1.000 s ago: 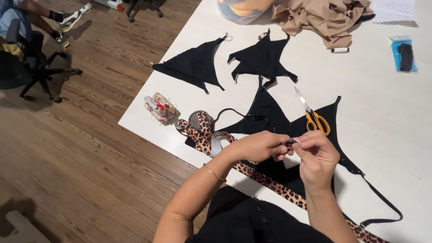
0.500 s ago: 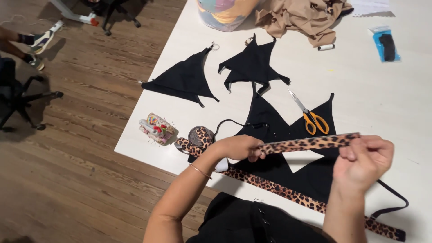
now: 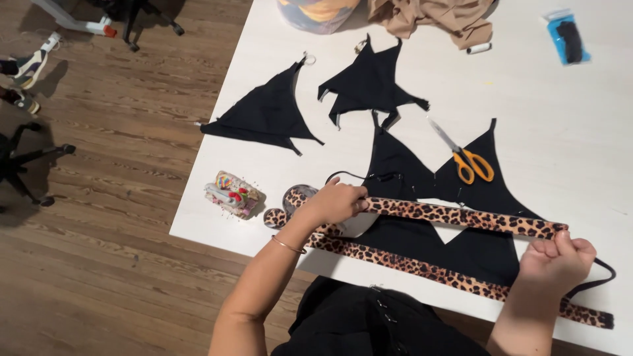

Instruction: Pinning leopard print straps to black fabric bikini cups and trimming excess material with scissors on a white work table.

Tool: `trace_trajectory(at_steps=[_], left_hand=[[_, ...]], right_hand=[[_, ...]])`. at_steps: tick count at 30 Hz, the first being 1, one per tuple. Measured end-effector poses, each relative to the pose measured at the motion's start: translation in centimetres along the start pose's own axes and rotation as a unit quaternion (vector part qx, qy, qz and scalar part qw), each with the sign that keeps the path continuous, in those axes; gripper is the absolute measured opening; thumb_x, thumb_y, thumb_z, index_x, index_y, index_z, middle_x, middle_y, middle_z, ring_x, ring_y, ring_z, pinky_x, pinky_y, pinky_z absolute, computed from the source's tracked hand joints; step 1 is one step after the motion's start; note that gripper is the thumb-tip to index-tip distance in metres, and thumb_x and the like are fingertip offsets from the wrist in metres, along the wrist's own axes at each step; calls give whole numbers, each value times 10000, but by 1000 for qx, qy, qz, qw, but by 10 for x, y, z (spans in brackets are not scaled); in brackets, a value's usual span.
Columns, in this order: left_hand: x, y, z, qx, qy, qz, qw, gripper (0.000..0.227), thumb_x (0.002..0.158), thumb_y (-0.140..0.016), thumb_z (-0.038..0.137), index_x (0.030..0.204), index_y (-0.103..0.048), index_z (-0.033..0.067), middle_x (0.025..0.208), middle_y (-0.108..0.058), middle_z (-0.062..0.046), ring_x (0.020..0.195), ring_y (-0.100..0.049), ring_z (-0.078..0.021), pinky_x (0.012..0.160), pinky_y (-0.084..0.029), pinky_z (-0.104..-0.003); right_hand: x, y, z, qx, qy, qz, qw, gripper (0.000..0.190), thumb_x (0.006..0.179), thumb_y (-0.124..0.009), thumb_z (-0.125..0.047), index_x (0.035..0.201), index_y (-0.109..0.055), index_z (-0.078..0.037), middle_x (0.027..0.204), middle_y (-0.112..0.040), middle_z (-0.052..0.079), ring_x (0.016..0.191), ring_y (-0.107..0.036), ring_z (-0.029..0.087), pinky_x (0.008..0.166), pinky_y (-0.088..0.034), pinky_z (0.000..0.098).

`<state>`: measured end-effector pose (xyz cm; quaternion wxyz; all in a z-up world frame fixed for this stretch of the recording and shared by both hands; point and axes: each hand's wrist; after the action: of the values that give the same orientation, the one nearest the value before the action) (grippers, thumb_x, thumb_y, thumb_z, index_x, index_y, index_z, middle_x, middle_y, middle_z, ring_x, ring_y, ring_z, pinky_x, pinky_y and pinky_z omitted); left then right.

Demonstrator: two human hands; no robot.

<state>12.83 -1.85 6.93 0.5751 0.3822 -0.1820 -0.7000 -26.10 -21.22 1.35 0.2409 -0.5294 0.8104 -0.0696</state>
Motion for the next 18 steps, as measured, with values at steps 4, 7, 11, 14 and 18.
trace_trajectory(at_steps=[4, 7, 11, 14, 18], left_hand=[[-10, -3, 20, -12, -21, 3, 1000, 202, 985, -476, 158, 882, -650, 152, 899, -796, -4, 864, -755, -260, 1201, -176, -626], [-13, -8, 24, 15, -47, -10, 999, 213, 978, -472, 200, 923, -669, 141, 816, -775, -58, 836, -753, -279, 1216, -150, -635], [-11, -20, 24, 20, -35, -23, 999, 233, 1009, -522, 340, 1073, -671, 173, 1007, -788, -110, 1163, -693, -356, 1232, -166, -607], [-21, -13, 23, 25, -23, 2, 999, 231, 984, -538, 331, 1060, -682, 167, 1019, -784, -140, 1154, -693, -378, 1226, -193, -610], [-33, -34, 9, 38, 37, 84, 995, 269, 937, -551, 440, 1028, -705, 240, 979, -794, -78, 1129, -711, -332, 1234, -105, -637]], right_hand=[[-41, -14, 5, -238, 157, -8, 958, 276, 923, -594, 123, 1083, -548, -97, 1011, -661, 23, 701, -612, 9, 517, -451, 105], [-92, -53, 9, -411, 411, -189, 791, 605, 919, -761, 84, 1430, -446, 0, 1423, -427, 203, 1233, -458, 354, 849, -349, 441], [-158, -114, 32, -417, 195, -605, 649, 439, 982, -612, -221, 1414, -572, -152, 1419, -587, 76, 1410, -419, 368, 1222, -146, 536], [-189, -140, 29, -526, 140, -655, 524, 436, 972, -589, -232, 1407, -588, -200, 1232, -686, 86, 1294, -535, 402, 1203, -237, 549], [-183, -130, 57, -624, 94, -577, 518, 187, 981, -607, -342, 954, -781, -279, 633, -765, -2, 753, -747, 227, 779, -555, 345]])
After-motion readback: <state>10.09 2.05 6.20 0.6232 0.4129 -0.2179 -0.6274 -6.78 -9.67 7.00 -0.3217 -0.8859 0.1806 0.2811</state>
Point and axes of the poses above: each hand's wrist, its own x-axis towards the middle knuckle, its own y-axis out of the back of the hand, z = x × y
